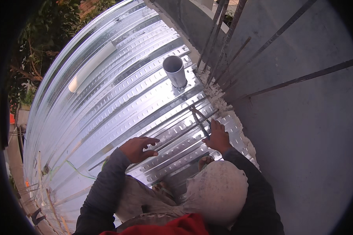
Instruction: The person uses an angle grinder to cut a piece of wire, then wraps wire around a PVC pipe to secure it to a metal roof structure using pliers.
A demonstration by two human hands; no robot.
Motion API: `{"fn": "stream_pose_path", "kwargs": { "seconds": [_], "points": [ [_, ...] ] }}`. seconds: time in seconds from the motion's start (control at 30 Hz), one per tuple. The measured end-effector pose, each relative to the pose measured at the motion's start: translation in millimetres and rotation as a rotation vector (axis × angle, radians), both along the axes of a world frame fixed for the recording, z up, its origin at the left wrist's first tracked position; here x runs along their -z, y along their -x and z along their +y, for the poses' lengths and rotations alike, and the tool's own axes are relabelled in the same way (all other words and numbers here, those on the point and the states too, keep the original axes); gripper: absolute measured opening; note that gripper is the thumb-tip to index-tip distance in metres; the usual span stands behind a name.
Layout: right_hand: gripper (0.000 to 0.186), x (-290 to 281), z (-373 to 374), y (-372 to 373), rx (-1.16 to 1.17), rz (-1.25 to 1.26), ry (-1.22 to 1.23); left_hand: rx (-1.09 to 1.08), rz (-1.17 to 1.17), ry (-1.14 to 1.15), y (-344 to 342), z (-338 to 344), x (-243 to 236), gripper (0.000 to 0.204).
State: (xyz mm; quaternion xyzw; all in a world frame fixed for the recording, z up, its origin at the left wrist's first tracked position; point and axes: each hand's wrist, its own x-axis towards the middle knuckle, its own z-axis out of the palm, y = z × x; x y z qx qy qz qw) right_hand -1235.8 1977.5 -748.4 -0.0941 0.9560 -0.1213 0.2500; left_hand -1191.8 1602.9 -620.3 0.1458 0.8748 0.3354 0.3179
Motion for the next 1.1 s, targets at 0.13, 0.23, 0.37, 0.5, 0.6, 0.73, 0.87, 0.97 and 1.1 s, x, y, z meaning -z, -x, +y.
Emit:
{"fn": "stream_pose_path", "kwargs": {
  "seconds": [0.13, 0.23, 0.37, 0.5, 0.6, 0.73, 0.87, 0.97, 1.1],
  "points": [
    [0.101, -1.7, -26.9, 20.6, -0.001, -0.100, -0.005, -0.002, -0.276, 0.322, -6.1, -16.0, 22.7, 0.061],
    [0.055, 34.1, -16.4, 7.8, 0.140, 0.014, 0.015, -0.054, -0.288, 0.292, -16.4, -5.2, 30.0, 0.055],
    [0.035, 11.8, -23.8, 10.9, 0.304, -0.122, 0.485, -0.044, -0.014, 0.215, 21.3, 11.1, -29.0, 0.053],
    [0.037, -7.5, -60.0, 39.0, 0.858, -0.355, 1.012, -0.341, 0.270, 0.136, 143.1, 22.9, -28.6, 0.075],
    [0.047, -34.1, -92.6, 79.5, 1.126, -0.347, 1.144, -0.408, 0.451, 0.089, 205.4, 37.0, -0.7, 0.097],
    [0.063, -13.8, -103.0, 94.4, 1.242, -0.351, 1.130, -0.441, 0.366, 0.039, 242.8, 80.9, 20.2, 0.110],
    [0.059, -11.6, -96.3, 105.2, 1.137, -0.320, 1.090, -0.523, 0.385, 0.005, 245.0, 94.6, 26.3, 0.104],
    [0.058, -25.9, -88.9, 131.6, 1.117, -0.446, 1.050, -0.558, 0.378, 0.021, 243.0, 96.2, 21.8, 0.102],
    [0.053, -38.5, -65.6, 142.9, 1.135, -0.343, 0.931, -0.588, 0.267, -0.024, 251.9, 108.2, 13.4, 0.106]
  ]
}}
